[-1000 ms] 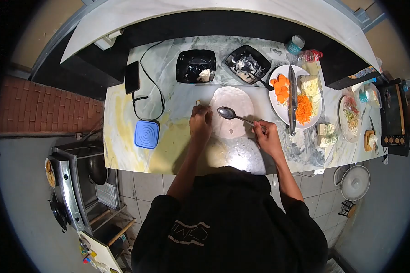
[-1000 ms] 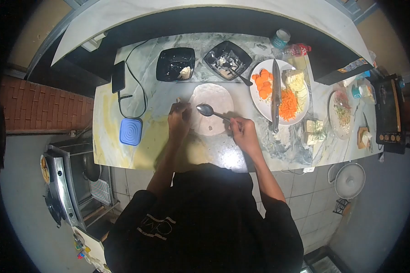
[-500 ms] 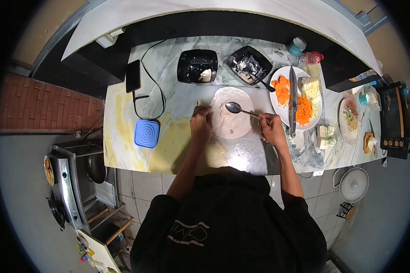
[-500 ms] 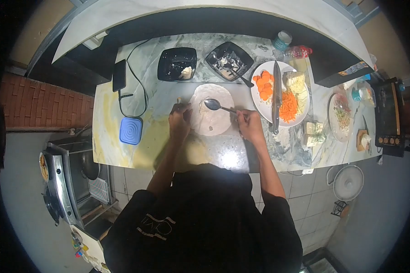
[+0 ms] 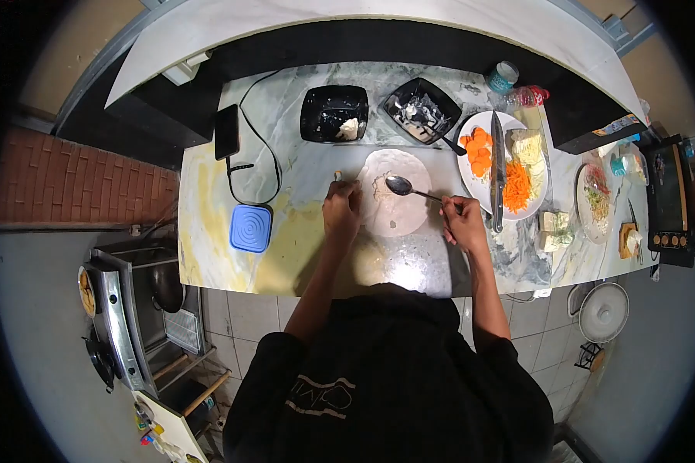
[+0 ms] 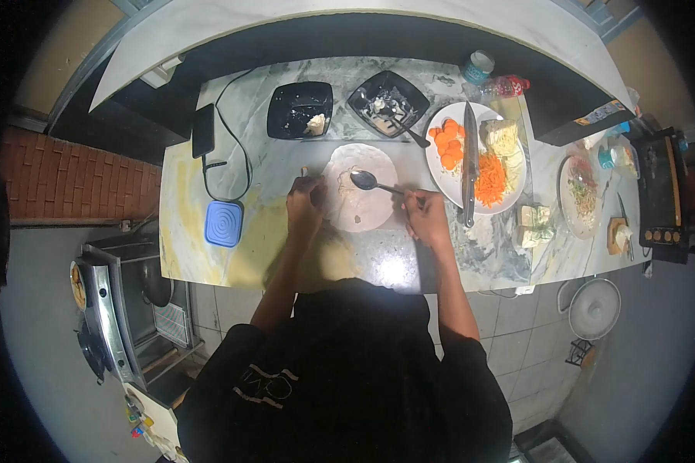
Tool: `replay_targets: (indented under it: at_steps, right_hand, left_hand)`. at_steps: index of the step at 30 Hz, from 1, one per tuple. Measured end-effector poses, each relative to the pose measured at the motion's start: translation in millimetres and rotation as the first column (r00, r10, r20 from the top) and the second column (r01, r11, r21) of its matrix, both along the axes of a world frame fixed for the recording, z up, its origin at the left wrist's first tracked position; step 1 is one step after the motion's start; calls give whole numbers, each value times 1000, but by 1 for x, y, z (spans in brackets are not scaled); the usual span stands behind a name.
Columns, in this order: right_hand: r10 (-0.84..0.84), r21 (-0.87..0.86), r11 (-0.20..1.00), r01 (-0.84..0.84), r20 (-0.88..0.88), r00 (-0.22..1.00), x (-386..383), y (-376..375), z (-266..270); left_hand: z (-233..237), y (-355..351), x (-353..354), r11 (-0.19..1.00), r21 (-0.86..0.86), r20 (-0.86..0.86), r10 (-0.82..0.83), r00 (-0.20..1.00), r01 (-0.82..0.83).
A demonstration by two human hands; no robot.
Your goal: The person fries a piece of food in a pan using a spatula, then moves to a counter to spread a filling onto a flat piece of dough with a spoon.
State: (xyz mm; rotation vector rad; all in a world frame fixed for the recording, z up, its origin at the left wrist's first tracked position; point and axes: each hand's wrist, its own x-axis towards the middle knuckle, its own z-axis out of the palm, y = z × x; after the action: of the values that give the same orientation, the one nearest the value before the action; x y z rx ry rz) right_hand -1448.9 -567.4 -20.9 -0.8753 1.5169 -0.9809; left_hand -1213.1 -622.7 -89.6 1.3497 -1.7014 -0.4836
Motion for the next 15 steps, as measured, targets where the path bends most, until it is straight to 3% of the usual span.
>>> replay_targets:
  at_steps: [5,7,10,15]
  right_hand:
    - [-177,40,983,176,8,984,-19,1,-6]
    - [-189,65,980,186,35,981,-29,2,-2]
    - [-67,37,997,62,165,984,-44,2,4]
    - [-139,-7,990,142,164,977,-18,-2,16]
  left_hand:
    - [7,0,1,996,92,44,-4,999,0]
    - [11,-1,0,997,74,91,13,996,-20]
    - [8,-2,3,997,74,75,-12,997,7]
    - [10,-3,3,994,112,85,-24,996,15]
